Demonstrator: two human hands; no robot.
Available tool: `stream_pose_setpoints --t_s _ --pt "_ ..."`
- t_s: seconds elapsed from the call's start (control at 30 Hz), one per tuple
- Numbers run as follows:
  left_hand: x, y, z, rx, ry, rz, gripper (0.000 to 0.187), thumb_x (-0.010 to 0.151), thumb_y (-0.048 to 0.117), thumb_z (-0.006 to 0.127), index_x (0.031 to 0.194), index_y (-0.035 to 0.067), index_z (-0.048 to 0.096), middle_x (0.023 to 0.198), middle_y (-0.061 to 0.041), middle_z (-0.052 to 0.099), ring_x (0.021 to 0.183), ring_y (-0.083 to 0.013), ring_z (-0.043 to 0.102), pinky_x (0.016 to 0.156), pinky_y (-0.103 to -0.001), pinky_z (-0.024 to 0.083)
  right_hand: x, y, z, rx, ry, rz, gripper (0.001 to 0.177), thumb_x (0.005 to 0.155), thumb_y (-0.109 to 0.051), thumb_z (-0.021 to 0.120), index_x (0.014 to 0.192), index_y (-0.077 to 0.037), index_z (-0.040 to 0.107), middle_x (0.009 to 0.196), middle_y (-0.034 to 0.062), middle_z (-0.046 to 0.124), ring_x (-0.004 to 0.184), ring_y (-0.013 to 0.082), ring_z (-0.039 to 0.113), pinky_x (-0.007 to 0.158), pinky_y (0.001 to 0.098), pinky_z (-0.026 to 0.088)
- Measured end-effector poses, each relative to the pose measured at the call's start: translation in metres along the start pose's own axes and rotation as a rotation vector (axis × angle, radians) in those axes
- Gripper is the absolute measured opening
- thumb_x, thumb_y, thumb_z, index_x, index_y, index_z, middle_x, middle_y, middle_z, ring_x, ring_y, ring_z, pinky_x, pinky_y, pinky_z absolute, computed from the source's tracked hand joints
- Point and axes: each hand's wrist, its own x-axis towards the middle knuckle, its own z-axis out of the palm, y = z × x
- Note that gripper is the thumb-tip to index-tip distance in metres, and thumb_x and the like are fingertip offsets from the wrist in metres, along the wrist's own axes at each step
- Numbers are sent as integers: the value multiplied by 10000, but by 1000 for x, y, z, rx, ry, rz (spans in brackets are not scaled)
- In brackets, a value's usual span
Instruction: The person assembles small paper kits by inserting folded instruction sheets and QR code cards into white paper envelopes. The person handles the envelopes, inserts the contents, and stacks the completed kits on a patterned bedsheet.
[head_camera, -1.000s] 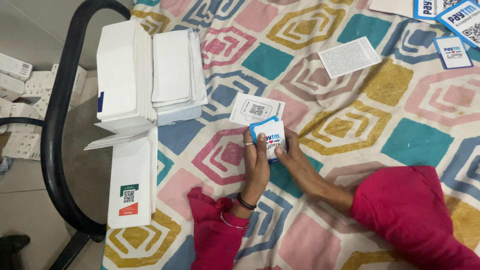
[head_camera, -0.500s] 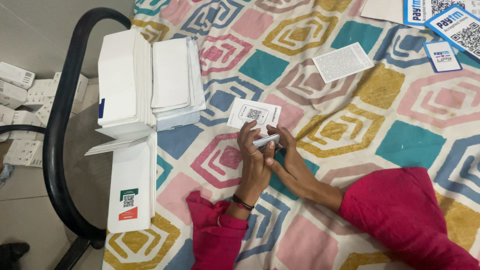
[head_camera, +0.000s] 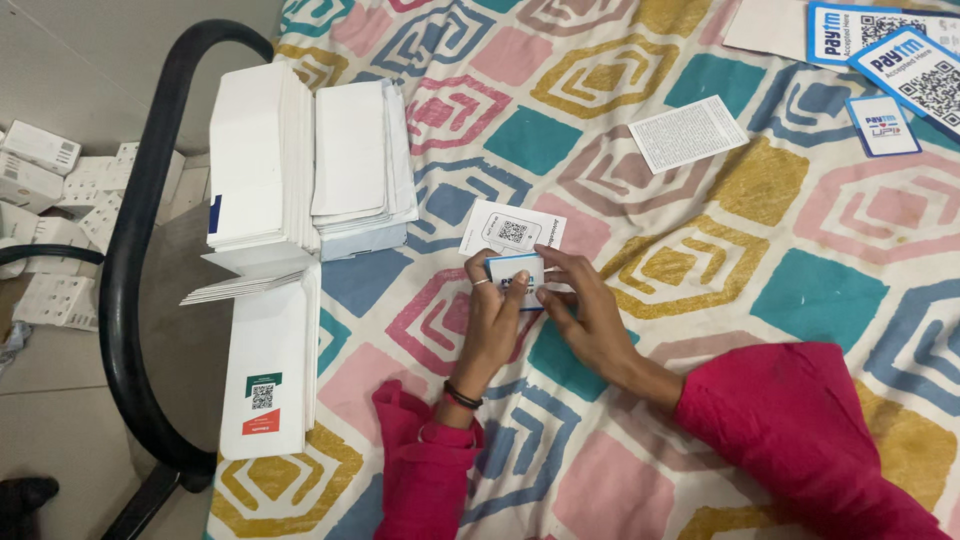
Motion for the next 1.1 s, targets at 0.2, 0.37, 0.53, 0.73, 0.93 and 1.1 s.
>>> stream_pose_setpoints --t_s 0.2,0.37,0.53,0.73,0.93,1.1 --pt "8 42 -70 491 189 243 701 1028 190 617 1571 -47 244 1485 -356 433 1349 -445 513 1103 -475 434 61 10 48 301 -181 218 545 907 39 677 1410 -88 509 1054 76 611 940 146 654 680 288 581" --pt "-32 60 -110 833 274 155 641 990 167 641 1536 -36 373 1501 -323 412 1377 -476 453 1114 -494 405 97 30 137 301 -211 360 588 837 20 674 1391 -89 509 1002 100 683 753 189 707 599 322 591" --pt "-51 37 -128 1095 258 126 550 940 149 667 1418 -62 495 1463 -295 491 1346 -449 478 1113 -508 402 118 54 209 144 -114 214 545 811 -40 752 1329 -54 583 931 111 742 800 193 745 675 297 603" --pt "-56 10 -152 1141 350 140 422 965 37 588 1382 -27 580 1426 -240 573 1325 -407 543 1108 -452 448 130 62 231 100 -157 265 522 768 -61 752 1262 22 606 899 142 761 783 233 772 681 355 636" --pt "-53 -2 -173 1265 282 114 447 951 -10 559 1397 -10 593 1451 -224 560 1362 -419 500 1131 -461 415 131 57 233 -217 -155 8 472 751 -78 756 1197 50 667 861 188 768 832 323 760 773 388 595" --pt "-49 1 -189 1265 210 97 572 852 -91 509 1411 1 588 1499 -223 523 1424 -423 438 1173 -448 374 128 43 229 -187 -134 -29 507 753 -50 719 1245 23 621 885 191 749 880 362 745 801 422 591"
